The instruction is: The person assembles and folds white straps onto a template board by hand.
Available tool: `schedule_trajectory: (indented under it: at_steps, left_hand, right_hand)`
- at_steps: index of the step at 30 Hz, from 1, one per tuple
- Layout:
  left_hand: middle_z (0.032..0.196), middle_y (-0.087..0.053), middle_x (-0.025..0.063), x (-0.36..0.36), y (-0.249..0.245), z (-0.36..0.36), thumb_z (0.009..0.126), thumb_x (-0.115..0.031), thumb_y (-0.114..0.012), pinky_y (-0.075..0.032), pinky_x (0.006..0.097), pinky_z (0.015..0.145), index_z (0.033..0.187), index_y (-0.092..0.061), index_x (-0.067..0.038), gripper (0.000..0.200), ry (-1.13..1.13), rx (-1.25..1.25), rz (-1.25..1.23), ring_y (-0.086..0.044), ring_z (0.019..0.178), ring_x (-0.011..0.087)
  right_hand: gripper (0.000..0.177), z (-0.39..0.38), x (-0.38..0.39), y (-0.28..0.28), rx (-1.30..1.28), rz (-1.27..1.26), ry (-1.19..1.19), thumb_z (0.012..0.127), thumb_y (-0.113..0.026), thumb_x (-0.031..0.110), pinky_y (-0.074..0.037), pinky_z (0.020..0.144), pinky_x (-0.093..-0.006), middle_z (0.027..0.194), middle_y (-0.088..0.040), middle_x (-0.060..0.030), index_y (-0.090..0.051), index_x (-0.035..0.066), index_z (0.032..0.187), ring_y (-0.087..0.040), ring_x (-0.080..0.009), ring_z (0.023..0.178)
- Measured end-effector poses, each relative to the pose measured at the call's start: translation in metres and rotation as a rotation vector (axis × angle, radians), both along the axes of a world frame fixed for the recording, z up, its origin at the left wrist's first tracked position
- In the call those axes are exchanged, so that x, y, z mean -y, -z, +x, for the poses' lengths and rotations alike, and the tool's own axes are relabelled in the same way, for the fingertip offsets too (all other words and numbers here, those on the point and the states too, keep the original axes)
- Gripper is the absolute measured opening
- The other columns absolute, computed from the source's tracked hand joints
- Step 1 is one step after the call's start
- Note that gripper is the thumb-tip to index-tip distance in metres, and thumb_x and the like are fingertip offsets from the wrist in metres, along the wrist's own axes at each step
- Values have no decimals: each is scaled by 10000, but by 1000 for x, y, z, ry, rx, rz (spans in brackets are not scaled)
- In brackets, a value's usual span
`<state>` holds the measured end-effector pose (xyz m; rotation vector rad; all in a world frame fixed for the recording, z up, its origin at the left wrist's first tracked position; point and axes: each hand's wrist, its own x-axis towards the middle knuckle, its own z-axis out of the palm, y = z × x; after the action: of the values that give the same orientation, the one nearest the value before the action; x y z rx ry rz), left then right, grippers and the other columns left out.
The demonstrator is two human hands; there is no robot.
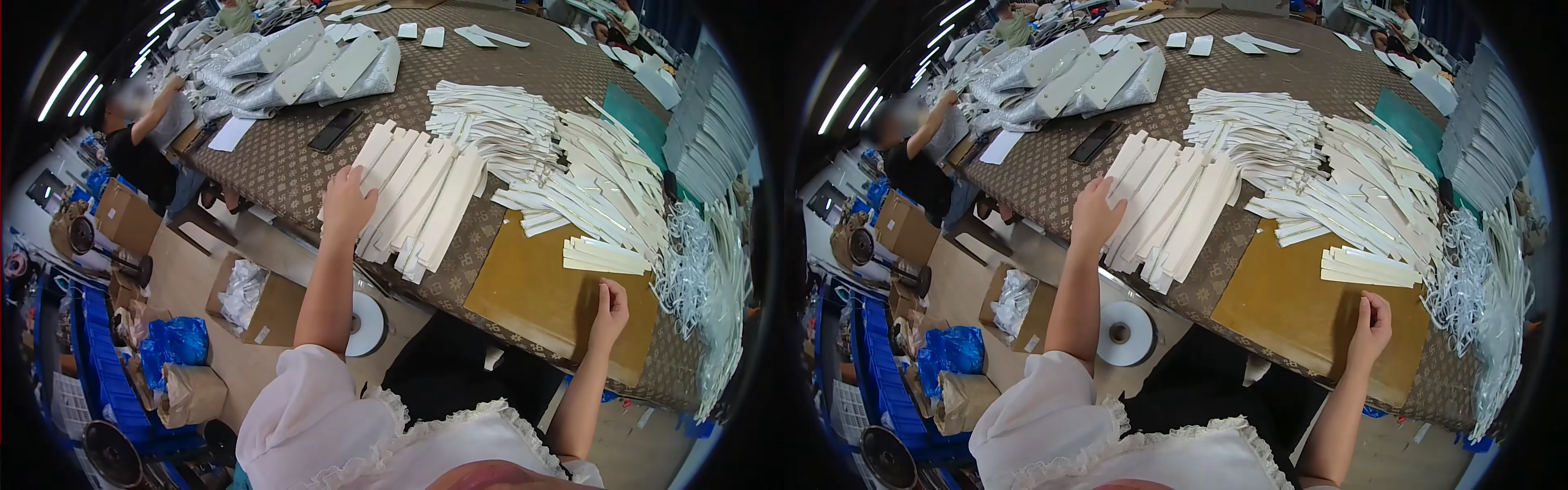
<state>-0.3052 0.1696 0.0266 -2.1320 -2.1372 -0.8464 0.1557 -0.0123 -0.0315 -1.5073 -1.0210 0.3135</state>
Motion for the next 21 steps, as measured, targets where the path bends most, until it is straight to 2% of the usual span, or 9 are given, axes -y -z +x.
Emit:
schedule_trajectory:
  at_steps: [7,10,14,21]
  left_hand:
    - [1289,-530,161,0,2,7,790,-287,-707,-392,495,983,1217,-556,-35,519,-63,-39,36,-462,1218,350]
    - [1248,-545,158,3,-11,24,773,-338,-729,-402,474,966,1187,-566,-29,542,89,-32,207,-482,1174,331]
    - [1157,-587,179,-1,-10,56,753,-375,-748,-440,440,933,1169,-586,-23,568,237,-31,222,-542,1072,344]
    - [1238,-527,156,-7,-17,85,772,-398,-732,-430,451,934,1251,-531,-47,626,96,-141,-81,-480,1146,332]
  right_hand:
    - [87,-2,0,-3,6,-5,-5,921,-599,53,-435,751,-215,950,-608,-22,-651,-6,955,-530,-88,819]
    - [90,-3,1,-4,16,-8,-5,923,-597,58,-437,752,-220,949,-609,-24,-650,-9,953,-533,-91,822]
    - [91,-4,0,-5,14,-5,-1,924,-597,61,-438,756,-224,946,-609,-27,-649,-9,950,-534,-95,824]
    - [86,-4,2,-5,20,-3,6,921,-592,50,-440,764,-227,946,-609,-35,-646,-13,945,-540,-102,833]
